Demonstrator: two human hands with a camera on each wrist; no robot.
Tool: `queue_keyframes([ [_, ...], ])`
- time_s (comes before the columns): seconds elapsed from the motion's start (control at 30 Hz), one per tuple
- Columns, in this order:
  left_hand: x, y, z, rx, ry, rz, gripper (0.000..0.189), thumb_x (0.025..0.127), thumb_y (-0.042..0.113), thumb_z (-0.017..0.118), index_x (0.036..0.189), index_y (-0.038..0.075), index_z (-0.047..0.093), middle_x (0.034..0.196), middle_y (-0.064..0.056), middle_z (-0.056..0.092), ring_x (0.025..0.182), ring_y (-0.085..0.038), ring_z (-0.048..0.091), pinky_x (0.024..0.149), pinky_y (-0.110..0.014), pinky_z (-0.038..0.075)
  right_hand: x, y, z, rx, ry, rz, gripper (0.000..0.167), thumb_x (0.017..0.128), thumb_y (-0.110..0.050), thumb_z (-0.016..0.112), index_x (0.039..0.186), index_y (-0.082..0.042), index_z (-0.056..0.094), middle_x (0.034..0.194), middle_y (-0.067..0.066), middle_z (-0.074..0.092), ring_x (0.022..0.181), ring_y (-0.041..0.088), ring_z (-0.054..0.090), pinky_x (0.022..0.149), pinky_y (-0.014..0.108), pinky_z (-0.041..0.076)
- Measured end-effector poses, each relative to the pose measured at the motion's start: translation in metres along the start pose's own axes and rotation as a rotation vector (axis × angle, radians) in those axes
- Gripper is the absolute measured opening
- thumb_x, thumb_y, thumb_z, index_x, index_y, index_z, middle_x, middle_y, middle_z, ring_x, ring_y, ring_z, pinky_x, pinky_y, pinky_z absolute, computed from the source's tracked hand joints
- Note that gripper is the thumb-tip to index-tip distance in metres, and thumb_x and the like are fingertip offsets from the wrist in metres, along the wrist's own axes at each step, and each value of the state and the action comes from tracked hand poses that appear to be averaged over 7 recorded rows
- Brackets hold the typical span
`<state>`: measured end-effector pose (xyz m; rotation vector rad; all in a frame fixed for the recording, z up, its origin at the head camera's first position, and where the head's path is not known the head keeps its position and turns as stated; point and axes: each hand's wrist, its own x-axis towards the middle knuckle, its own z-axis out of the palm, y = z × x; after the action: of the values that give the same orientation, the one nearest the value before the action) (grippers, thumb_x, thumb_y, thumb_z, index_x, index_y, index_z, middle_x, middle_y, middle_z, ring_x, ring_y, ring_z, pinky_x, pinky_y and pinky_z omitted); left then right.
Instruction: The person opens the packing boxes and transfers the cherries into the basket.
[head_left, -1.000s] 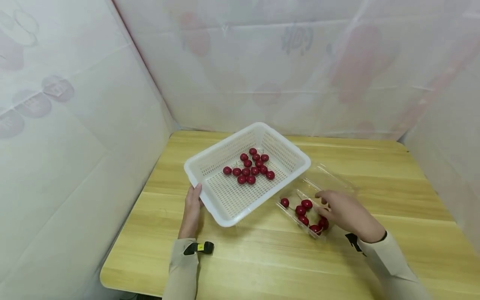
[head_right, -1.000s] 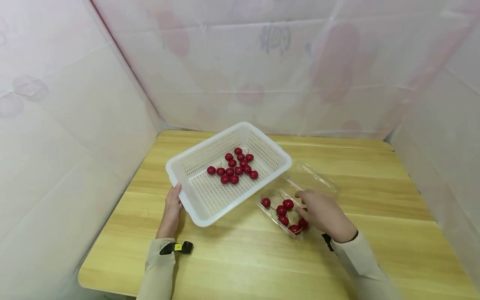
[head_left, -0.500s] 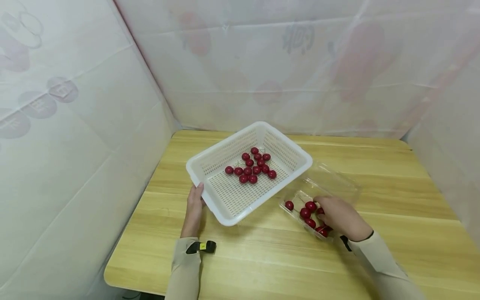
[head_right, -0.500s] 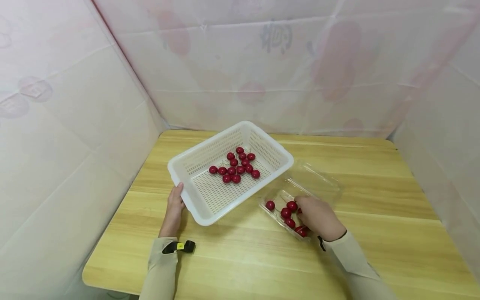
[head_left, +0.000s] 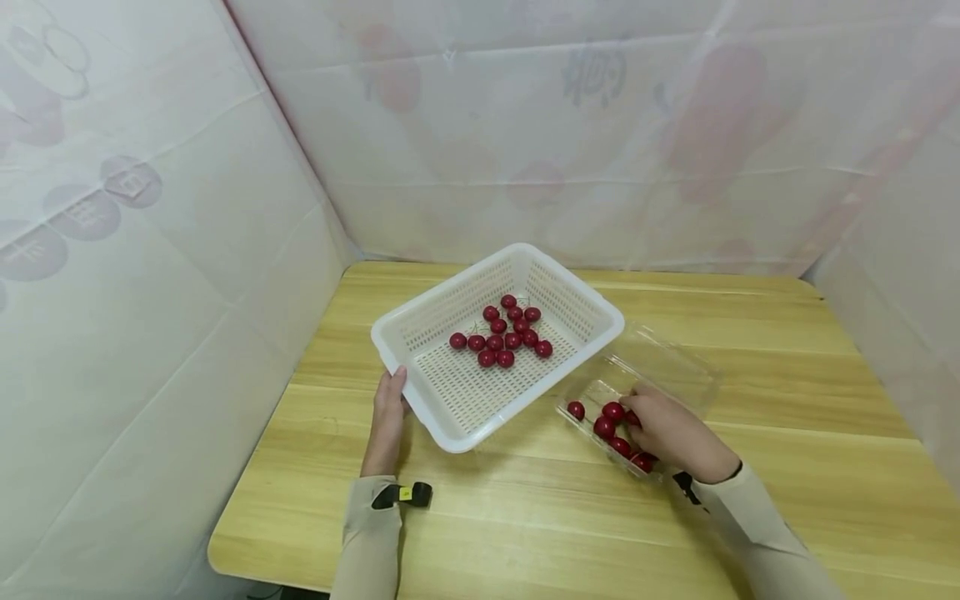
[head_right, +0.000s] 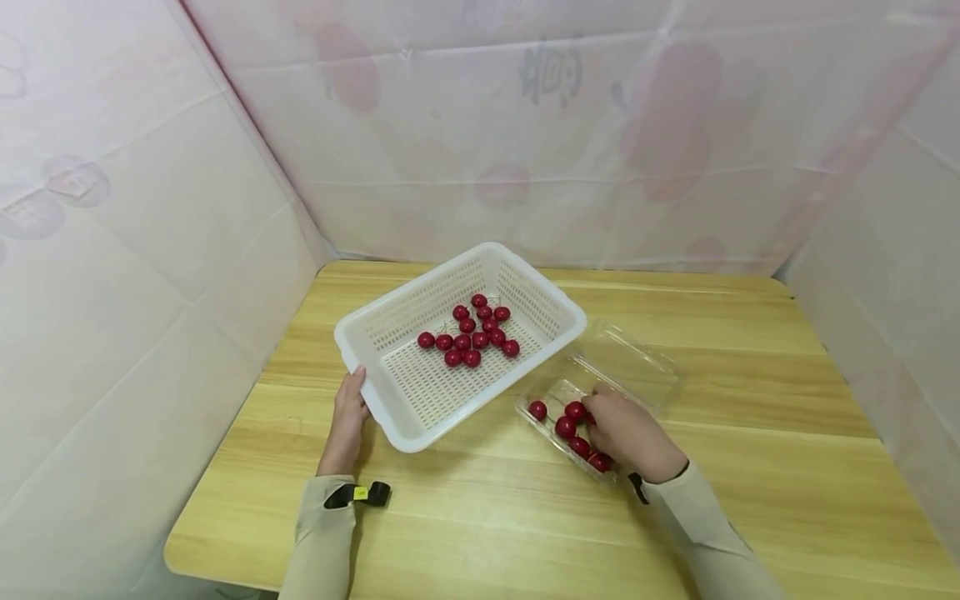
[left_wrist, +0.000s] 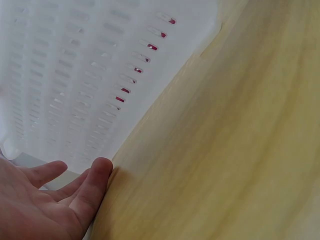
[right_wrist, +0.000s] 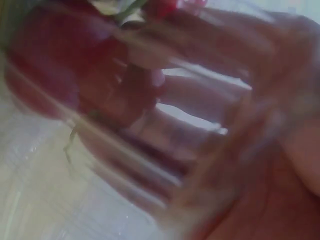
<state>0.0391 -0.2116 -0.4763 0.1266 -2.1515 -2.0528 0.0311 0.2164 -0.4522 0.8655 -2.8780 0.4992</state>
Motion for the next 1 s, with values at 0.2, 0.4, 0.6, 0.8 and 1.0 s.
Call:
queue_keyframes([
  [0.2, 0.0, 0.0, 0.0, -0.005, 0.002, 0.006, 0.061, 0.11, 0.055, 0.034, 0.157, 0.017, 0.038, 0.145, -0.019, 0.059, 0.127, -0.035, 0.063, 0.096, -0.025, 0.056, -0.007, -0.002, -0.008, 0.123, -0.005, 0.045, 0.018, 0.083, 0.006, 0.07, 0.1, -0.001, 0.072, 0.094, 0.006, 0.05, 0.073, 0.011, 0.044, 0.056, 0.019, 0.04],
  [0.4, 0.0, 0.0, 0.001, -0.024, -0.001, 0.024, 0.06, 0.111, 0.053, 0.035, 0.158, 0.015, 0.037, 0.146, -0.021, 0.058, 0.128, -0.037, 0.062, 0.097, -0.024, 0.055, -0.012, -0.002, -0.021, 0.139, 0.054, 0.026, 0.028, 0.089, 0.001, 0.074, 0.116, 0.008, 0.069, 0.105, 0.014, 0.061, 0.084, 0.016, 0.058, 0.065, 0.026, 0.052],
  [0.6, -0.001, 0.001, 0.001, -0.016, 0.002, 0.02, 0.06, 0.111, 0.052, 0.034, 0.157, 0.014, 0.038, 0.145, -0.022, 0.057, 0.127, -0.036, 0.063, 0.097, -0.023, 0.055, -0.015, -0.001, -0.037, 0.102, 0.11, 0.005, 0.027, 0.092, -0.004, 0.075, 0.117, 0.003, 0.069, 0.106, 0.011, 0.072, 0.094, 0.022, 0.069, 0.078, 0.042, 0.06],
  [0.8, -0.001, 0.001, 0.0, -0.011, 0.002, 0.02, 0.06, 0.111, 0.053, 0.034, 0.157, 0.014, 0.038, 0.144, -0.021, 0.059, 0.126, -0.036, 0.063, 0.096, -0.025, 0.055, -0.013, 0.004, -0.058, 0.189, 0.128, 0.06, 0.031, 0.097, -0.006, 0.071, 0.125, 0.006, 0.065, 0.107, 0.014, 0.071, 0.092, 0.022, 0.068, 0.076, 0.036, 0.06],
  [1.0, -0.001, 0.001, 0.001, -0.033, 0.005, 0.012, 0.061, 0.111, 0.053, 0.035, 0.157, 0.013, 0.038, 0.144, -0.021, 0.058, 0.127, -0.037, 0.062, 0.095, -0.023, 0.055, -0.005, 0.006, -0.078, 0.207, 0.244, 0.012, 0.033, 0.095, -0.004, 0.072, 0.126, 0.006, 0.066, 0.107, 0.017, 0.072, 0.086, 0.022, 0.069, 0.073, 0.031, 0.061],
])
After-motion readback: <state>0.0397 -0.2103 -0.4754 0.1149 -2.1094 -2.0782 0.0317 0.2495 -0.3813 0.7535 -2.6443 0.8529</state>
